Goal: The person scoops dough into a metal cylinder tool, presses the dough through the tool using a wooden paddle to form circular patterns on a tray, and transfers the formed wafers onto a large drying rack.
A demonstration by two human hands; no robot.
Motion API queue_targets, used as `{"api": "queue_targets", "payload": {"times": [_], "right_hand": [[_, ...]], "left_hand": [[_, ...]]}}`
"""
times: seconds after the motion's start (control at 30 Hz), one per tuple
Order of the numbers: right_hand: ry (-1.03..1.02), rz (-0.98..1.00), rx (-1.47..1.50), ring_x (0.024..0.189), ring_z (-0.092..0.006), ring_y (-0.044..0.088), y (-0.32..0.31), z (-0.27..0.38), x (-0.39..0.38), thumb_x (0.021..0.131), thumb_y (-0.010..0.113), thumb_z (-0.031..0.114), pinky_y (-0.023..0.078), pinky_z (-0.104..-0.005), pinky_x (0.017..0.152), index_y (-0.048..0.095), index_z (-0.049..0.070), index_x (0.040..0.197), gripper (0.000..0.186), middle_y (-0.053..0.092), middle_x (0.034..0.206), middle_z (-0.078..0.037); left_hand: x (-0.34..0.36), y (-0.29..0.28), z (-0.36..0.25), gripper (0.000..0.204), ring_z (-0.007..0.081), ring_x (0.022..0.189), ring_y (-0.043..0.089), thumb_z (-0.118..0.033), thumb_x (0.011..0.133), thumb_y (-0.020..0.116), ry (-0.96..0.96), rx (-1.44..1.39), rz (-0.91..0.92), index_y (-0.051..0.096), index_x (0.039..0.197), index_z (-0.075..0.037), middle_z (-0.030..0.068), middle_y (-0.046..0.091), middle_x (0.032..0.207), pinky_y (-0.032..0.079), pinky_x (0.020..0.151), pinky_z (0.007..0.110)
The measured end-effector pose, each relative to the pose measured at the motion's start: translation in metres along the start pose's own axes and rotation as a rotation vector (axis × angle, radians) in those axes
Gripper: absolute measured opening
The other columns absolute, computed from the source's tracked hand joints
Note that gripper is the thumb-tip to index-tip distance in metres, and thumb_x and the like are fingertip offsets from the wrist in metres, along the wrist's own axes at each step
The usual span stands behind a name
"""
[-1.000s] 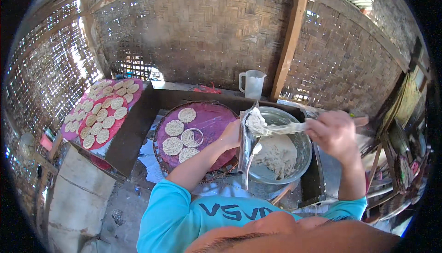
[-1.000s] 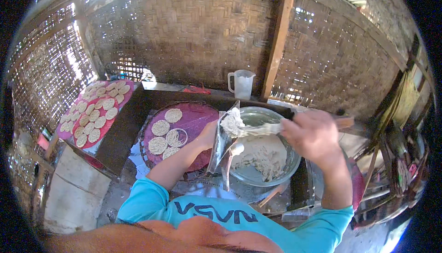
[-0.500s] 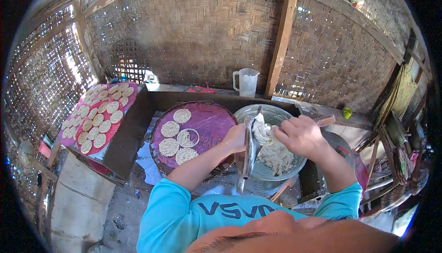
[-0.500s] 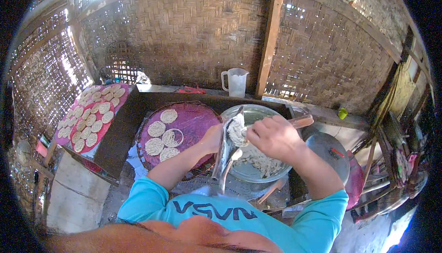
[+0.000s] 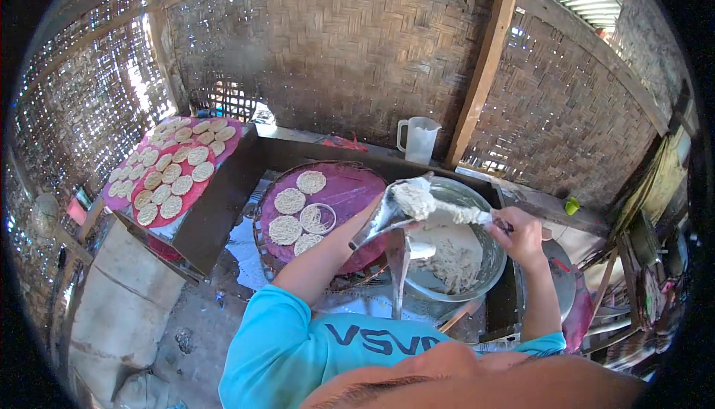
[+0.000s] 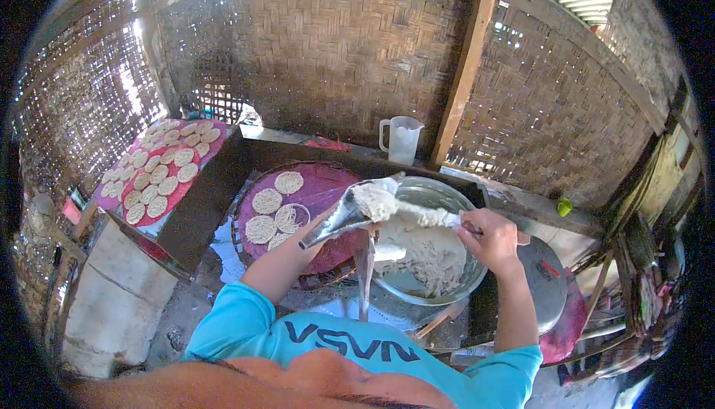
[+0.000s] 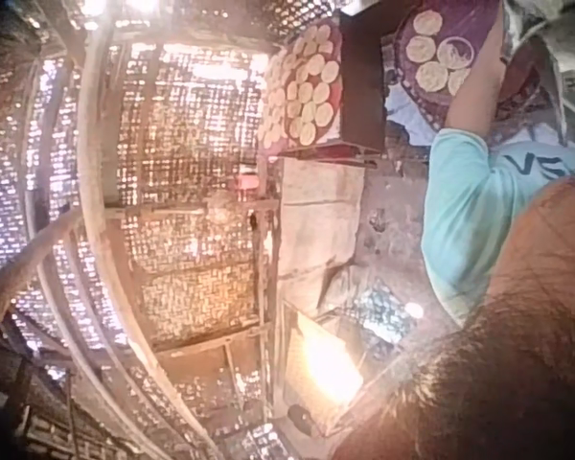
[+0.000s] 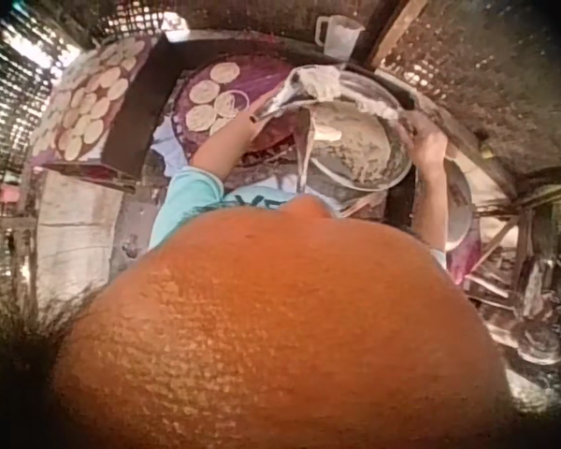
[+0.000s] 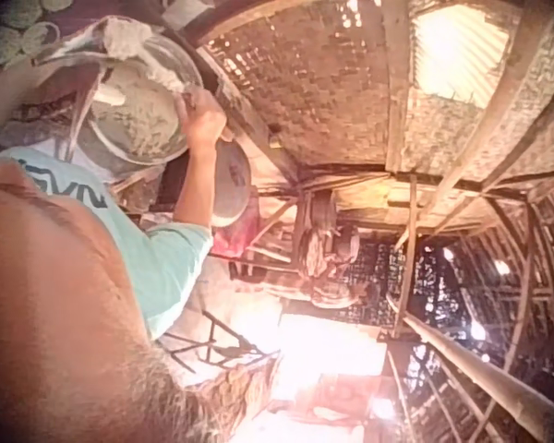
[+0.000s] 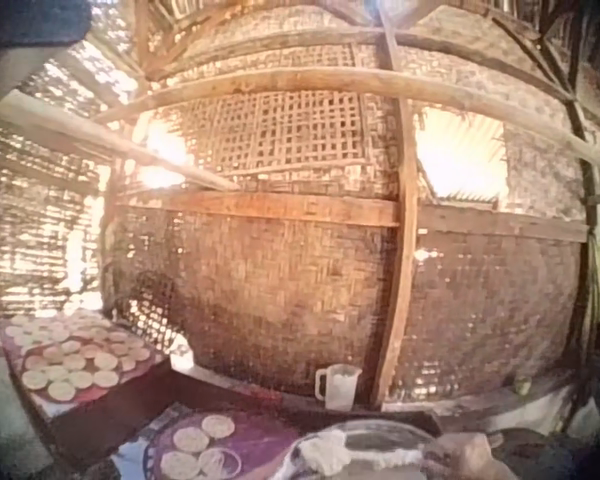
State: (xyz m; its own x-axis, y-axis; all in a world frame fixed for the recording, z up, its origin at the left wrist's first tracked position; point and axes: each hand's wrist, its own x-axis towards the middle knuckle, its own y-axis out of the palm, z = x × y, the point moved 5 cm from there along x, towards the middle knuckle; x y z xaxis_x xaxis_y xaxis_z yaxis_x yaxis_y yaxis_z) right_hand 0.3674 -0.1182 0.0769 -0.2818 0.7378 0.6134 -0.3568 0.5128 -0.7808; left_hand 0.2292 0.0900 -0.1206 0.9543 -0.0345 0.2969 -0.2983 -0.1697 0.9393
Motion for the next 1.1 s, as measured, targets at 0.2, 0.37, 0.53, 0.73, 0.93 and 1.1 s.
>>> {"api": "queue_targets", "payload": {"times": [0.2, 0.37, 0.53, 0.73, 0.93, 1.1], "right_hand": [[-0.052, 0.028, 0.140, 0.059, -0.0240, 0.058, -0.010, 0.014, 0.006, 0.069, 0.069, 0.018, 0.046, -0.0315, 0.054, 0.062, 0.003, 0.081, 0.021, 0.059, 0.069, -0.011], [-0.035, 0.239, -0.152, 0.061, -0.0285, 0.058, -0.035, 0.014, 0.023, 0.074, 0.064, 0.027, 0.046, -0.0370, 0.053, 0.061, 0.009, 0.078, 0.018, 0.059, 0.068, -0.010], [-0.121, 0.507, -0.326, 0.061, -0.0318, 0.057, -0.023, 0.035, 0.049, 0.078, 0.057, 0.032, 0.043, -0.0422, 0.052, 0.059, 0.011, 0.074, 0.021, 0.057, 0.064, -0.012], [-0.498, 0.250, -0.488, 0.057, -0.0225, 0.054, 0.016, 0.080, 0.040, 0.074, 0.058, 0.029, 0.040, -0.0373, 0.048, 0.058, 0.012, 0.083, 0.019, 0.050, 0.061, -0.004], [-0.551, -0.030, -0.444, 0.051, -0.0186, 0.049, -0.039, 0.074, 0.028, 0.061, 0.066, 0.016, 0.038, -0.0337, 0.047, 0.060, 0.012, 0.083, 0.023, 0.043, 0.056, -0.001], [-0.423, -0.104, -0.401, 0.051, -0.0208, 0.050, -0.072, 0.075, 0.041, 0.060, 0.067, 0.018, 0.040, -0.0344, 0.047, 0.060, 0.013, 0.076, 0.017, 0.045, 0.057, -0.001]], "left_hand": [[-0.029, 0.019, 0.016, 0.031, 0.0268, 0.079, 0.060, -0.021, 0.090, 0.036, 0.508, 0.534, -0.289, 0.053, 0.104, 0.001, 0.0132, 0.060, 0.095, 0.050, 0.069, 0.037], [-0.036, 0.101, 0.059, 0.029, 0.0336, 0.083, 0.060, -0.021, 0.075, 0.057, 0.553, 2.258, -1.023, 0.059, 0.097, -0.002, 0.0203, 0.061, 0.091, 0.047, 0.070, 0.040], [-0.020, 0.112, 0.078, 0.032, 0.0407, 0.086, 0.056, -0.022, 0.067, 0.062, 0.524, 2.320, -1.063, 0.059, 0.091, -0.001, 0.0238, 0.059, 0.087, 0.045, 0.073, 0.043], [-0.023, 0.082, 0.068, 0.027, 0.0290, 0.081, 0.061, -0.019, 0.076, 0.058, 0.293, 1.964, -1.083, 0.061, 0.097, -0.003, 0.0191, 0.062, 0.090, 0.046, 0.073, 0.038], [-0.034, 0.037, 0.058, 0.029, 0.0247, 0.082, 0.060, -0.022, 0.076, 0.058, 0.449, 0.660, -0.646, 0.061, 0.100, -0.005, 0.0152, 0.062, 0.095, 0.046, 0.073, 0.035], [-0.045, 0.046, 0.044, 0.033, 0.0283, 0.084, 0.060, -0.026, 0.074, 0.060, 0.507, 1.140, -0.694, 0.061, 0.100, -0.006, 0.0157, 0.062, 0.094, 0.046, 0.074, 0.037]]}}
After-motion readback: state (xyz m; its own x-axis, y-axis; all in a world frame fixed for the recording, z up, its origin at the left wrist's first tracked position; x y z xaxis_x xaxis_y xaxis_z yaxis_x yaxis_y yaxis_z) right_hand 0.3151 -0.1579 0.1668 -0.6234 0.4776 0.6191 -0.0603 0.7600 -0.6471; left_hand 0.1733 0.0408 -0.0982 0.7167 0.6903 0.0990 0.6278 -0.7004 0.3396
